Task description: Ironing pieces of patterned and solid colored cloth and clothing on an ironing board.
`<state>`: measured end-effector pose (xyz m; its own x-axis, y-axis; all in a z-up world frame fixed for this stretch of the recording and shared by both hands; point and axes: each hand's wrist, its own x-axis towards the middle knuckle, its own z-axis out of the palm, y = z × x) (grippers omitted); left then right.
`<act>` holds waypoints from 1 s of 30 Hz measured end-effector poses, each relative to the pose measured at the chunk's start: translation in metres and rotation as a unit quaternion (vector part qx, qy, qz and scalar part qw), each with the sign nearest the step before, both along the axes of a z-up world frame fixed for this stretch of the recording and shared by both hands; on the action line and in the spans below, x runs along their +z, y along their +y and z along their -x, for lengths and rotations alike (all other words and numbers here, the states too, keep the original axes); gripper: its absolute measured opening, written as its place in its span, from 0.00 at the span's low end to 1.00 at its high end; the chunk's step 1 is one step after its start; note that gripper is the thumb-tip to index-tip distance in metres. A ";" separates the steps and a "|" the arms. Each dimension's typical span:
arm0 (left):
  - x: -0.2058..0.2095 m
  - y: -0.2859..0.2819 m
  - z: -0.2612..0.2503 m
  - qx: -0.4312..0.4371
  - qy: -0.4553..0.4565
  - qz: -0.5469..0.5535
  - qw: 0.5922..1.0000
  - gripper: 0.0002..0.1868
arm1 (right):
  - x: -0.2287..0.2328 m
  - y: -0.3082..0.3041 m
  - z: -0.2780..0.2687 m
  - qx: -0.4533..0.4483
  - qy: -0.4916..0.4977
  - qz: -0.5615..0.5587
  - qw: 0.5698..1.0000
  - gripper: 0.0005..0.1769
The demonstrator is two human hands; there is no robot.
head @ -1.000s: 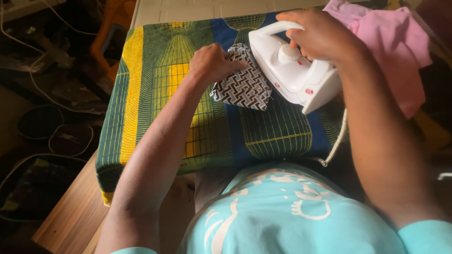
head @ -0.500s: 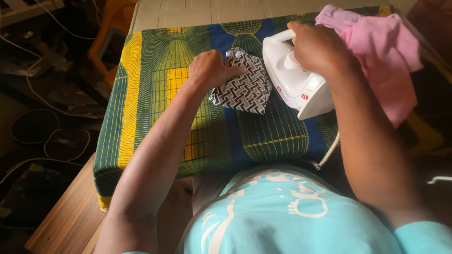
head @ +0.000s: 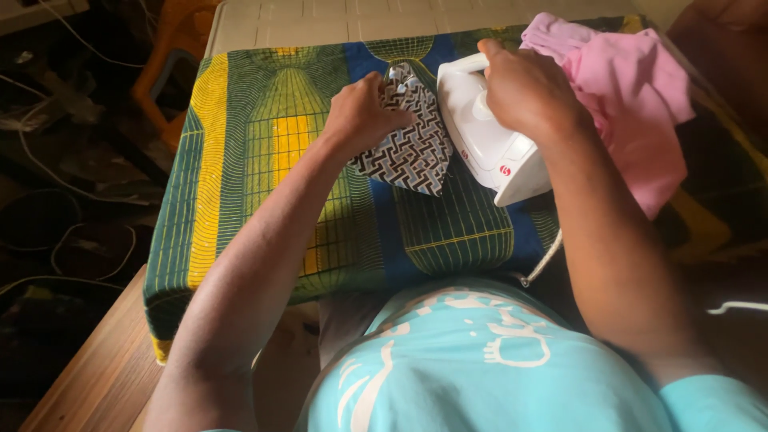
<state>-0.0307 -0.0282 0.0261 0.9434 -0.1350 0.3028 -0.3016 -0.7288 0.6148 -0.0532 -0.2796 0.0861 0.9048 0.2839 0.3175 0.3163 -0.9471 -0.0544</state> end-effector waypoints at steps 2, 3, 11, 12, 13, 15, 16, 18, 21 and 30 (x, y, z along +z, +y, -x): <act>-0.001 0.002 0.000 -0.014 0.014 0.018 1.000 0.28 | 0.001 0.001 0.000 -0.002 0.003 0.001 1.000 0.26; -0.002 0.003 0.000 -0.029 0.030 0.035 0.999 0.27 | 0.001 0.001 -0.001 -0.004 0.008 -0.001 1.000 0.26; 0.034 0.079 -0.013 -0.064 -0.020 0.159 0.985 0.24 | -0.012 -0.011 -0.010 0.105 -0.037 -0.057 0.992 0.23; 0.035 0.096 -0.018 -0.069 -0.056 0.232 0.969 0.22 | -0.012 -0.011 -0.011 0.127 -0.045 -0.055 0.989 0.23; 0.036 0.098 -0.016 -0.071 -0.054 0.233 0.968 0.22 | -0.006 -0.005 -0.005 0.125 -0.043 -0.054 0.990 0.23; 0.043 0.107 -0.015 -0.081 -0.133 0.380 0.912 0.24 | 0.011 0.011 0.005 0.111 0.067 -0.114 0.985 0.23; 0.040 0.104 -0.021 -0.082 -0.136 0.380 0.911 0.24 | 0.015 0.019 0.009 0.111 0.064 -0.113 0.985 0.23; 0.034 0.102 -0.029 -0.049 -0.189 0.484 0.853 0.25 | 0.021 0.038 0.014 0.115 0.182 -0.192 0.958 0.24; 0.013 0.102 -0.038 -0.108 -0.289 0.521 0.796 0.13 | 0.031 0.072 0.026 0.171 0.205 -0.211 0.940 0.24; 0.023 0.085 -0.030 -0.032 -0.237 0.538 0.808 0.14 | 0.030 0.061 -0.021 0.258 0.130 -0.281 0.915 0.26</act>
<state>-0.0005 0.0572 0.0495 0.6883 0.4037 0.6027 -0.7053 0.1782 0.6862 -0.0322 -0.2184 0.1163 0.7614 0.5527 0.3387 0.6215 -0.4738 -0.6239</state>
